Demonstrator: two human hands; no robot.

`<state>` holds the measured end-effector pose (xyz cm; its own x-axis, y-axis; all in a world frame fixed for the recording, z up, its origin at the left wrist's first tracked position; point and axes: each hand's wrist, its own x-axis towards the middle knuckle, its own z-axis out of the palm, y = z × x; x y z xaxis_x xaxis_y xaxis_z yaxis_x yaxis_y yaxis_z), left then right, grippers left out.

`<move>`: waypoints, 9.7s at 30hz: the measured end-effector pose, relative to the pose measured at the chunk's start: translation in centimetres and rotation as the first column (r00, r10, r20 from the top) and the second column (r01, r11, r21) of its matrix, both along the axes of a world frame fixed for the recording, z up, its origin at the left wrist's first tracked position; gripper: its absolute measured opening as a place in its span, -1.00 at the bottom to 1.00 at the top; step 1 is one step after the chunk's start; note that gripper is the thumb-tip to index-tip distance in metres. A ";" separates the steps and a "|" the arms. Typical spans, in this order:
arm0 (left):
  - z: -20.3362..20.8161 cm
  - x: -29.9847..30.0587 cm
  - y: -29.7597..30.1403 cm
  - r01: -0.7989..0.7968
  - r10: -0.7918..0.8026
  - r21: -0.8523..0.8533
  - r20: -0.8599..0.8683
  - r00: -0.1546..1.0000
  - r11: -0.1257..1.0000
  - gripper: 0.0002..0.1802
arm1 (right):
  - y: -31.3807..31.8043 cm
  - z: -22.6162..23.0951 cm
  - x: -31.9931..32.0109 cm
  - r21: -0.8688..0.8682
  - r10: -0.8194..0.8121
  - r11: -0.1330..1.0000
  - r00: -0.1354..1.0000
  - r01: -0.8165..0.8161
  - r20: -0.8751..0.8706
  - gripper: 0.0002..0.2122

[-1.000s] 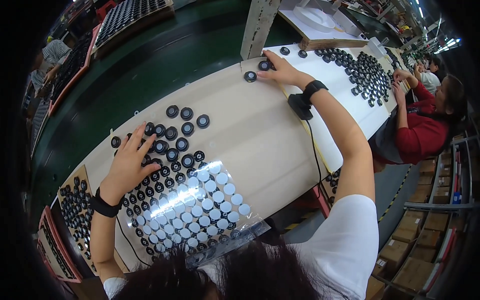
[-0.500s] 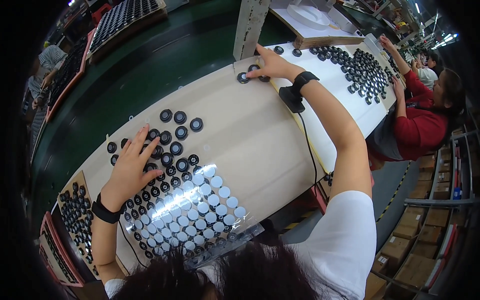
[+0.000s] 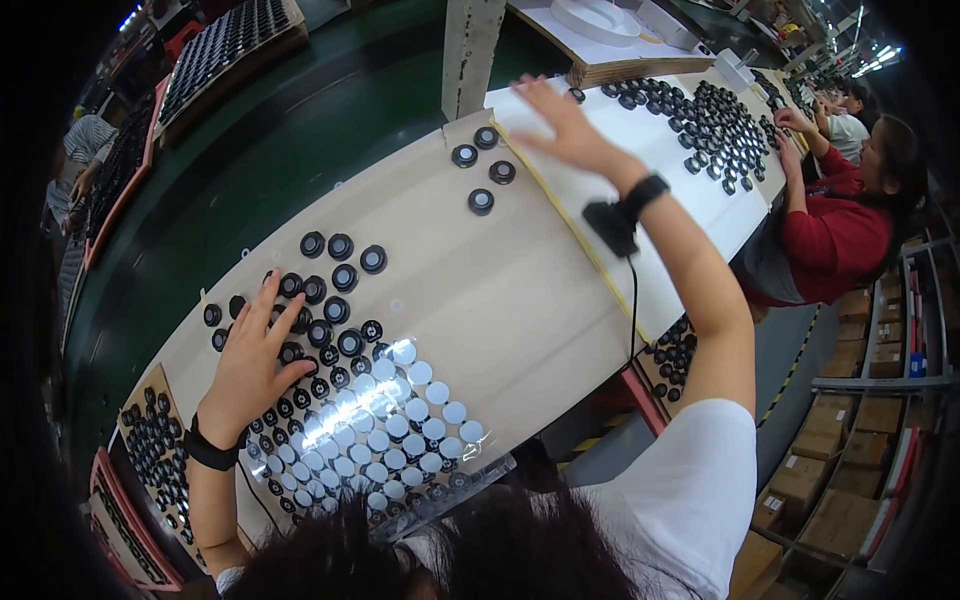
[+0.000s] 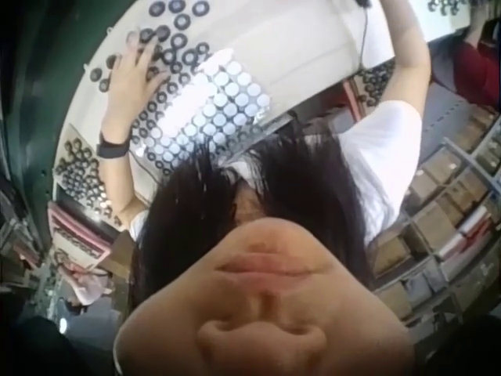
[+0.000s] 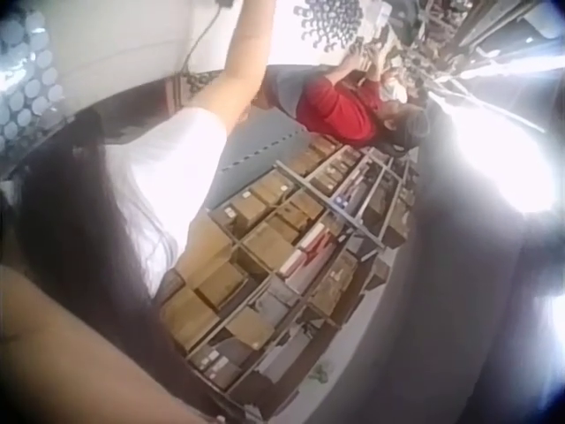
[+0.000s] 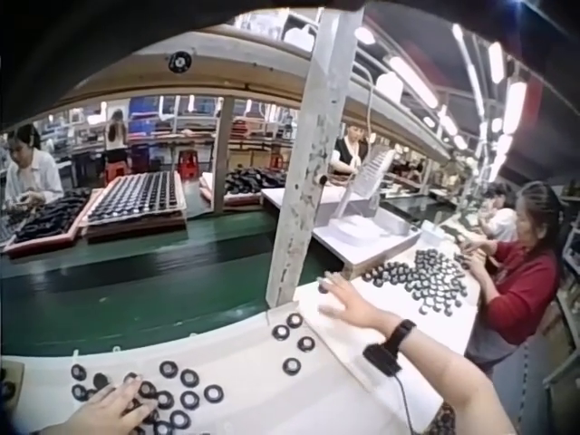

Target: The person peels a plastic sheet from a grid of stickers, picks up a round black component, and presses a sticker onto its back. This process is repeated for several components before the person replaces the plastic sheet and moves the items aside.

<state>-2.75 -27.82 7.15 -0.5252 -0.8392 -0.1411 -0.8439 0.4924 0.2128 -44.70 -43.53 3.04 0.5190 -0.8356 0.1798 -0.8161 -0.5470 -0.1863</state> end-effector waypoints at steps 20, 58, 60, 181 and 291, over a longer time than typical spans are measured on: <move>0.6 3.0 2.3 -0.194 0.190 -0.066 -0.065 0.980 0.979 -0.24 | -2.4 -2.6 -0.3 0.215 -0.142 0.966 0.989 0.146 -0.037 -0.38; 2.2 4.1 9.0 -0.430 0.456 -0.311 0.012 0.890 0.847 -0.42 | 4.8 -3.2 -32.7 0.313 -0.961 0.251 0.195 0.916 0.198 -0.25; 2.5 4.2 9.5 -0.425 0.446 -0.322 -0.009 0.895 0.846 -0.43 | 3.9 -4.4 -32.4 0.424 -0.943 0.269 0.147 0.865 0.297 -0.26; -4.3 10.8 8.2 -0.516 0.797 0.666 -0.205 0.569 0.540 -0.68 | 14.5 1.1 21.3 -0.270 0.182 0.951 0.978 -0.150 0.098 -0.86; -8.4 21.0 -8.2 -0.328 0.485 -0.596 0.119 0.867 0.733 -0.58 | 19.4 -2.2 23.5 0.518 0.090 0.787 0.892 -0.336 0.442 -0.88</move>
